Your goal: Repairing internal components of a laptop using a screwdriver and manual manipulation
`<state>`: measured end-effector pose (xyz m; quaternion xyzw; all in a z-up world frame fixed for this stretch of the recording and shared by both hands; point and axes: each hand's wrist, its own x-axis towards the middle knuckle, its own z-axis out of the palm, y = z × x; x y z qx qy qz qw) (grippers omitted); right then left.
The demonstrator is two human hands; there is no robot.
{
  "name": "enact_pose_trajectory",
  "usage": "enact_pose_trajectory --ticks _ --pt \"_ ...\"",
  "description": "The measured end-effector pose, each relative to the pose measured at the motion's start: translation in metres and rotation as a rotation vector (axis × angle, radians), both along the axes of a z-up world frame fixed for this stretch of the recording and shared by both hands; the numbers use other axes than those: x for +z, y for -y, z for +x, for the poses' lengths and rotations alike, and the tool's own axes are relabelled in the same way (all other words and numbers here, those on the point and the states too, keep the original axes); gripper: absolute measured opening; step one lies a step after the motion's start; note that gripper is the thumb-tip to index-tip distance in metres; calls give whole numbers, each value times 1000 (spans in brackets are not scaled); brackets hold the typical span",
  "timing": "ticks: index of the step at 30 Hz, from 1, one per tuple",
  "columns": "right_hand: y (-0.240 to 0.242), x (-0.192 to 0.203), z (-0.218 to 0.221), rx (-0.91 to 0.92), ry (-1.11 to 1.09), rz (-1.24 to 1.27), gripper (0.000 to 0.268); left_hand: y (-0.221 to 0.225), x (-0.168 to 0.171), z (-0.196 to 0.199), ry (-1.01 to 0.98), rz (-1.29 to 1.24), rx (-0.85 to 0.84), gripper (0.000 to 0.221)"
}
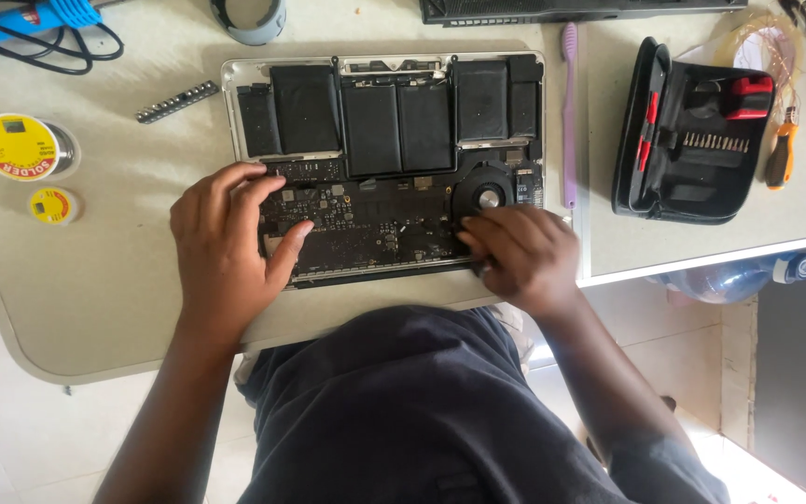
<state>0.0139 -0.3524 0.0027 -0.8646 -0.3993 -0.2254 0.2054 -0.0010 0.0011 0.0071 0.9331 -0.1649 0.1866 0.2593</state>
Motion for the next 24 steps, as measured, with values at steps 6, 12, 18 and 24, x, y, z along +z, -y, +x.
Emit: enact_pose_trajectory --ticks 6,12,18,24 --pt "1 24 -14 -187 -18 2 6 8 19 -3 -10 51 -16 35" --pt "-1 4 -26 -243 -69 95 4 45 8 -10 16 128 -55 22" --pt "-22 27 -19 -211 -123 80 14 84 -6 -5 -4 99 -156 29" --pt "-30 32 1 -98 -117 -71 9 103 18 5 -97 72 -304 81"
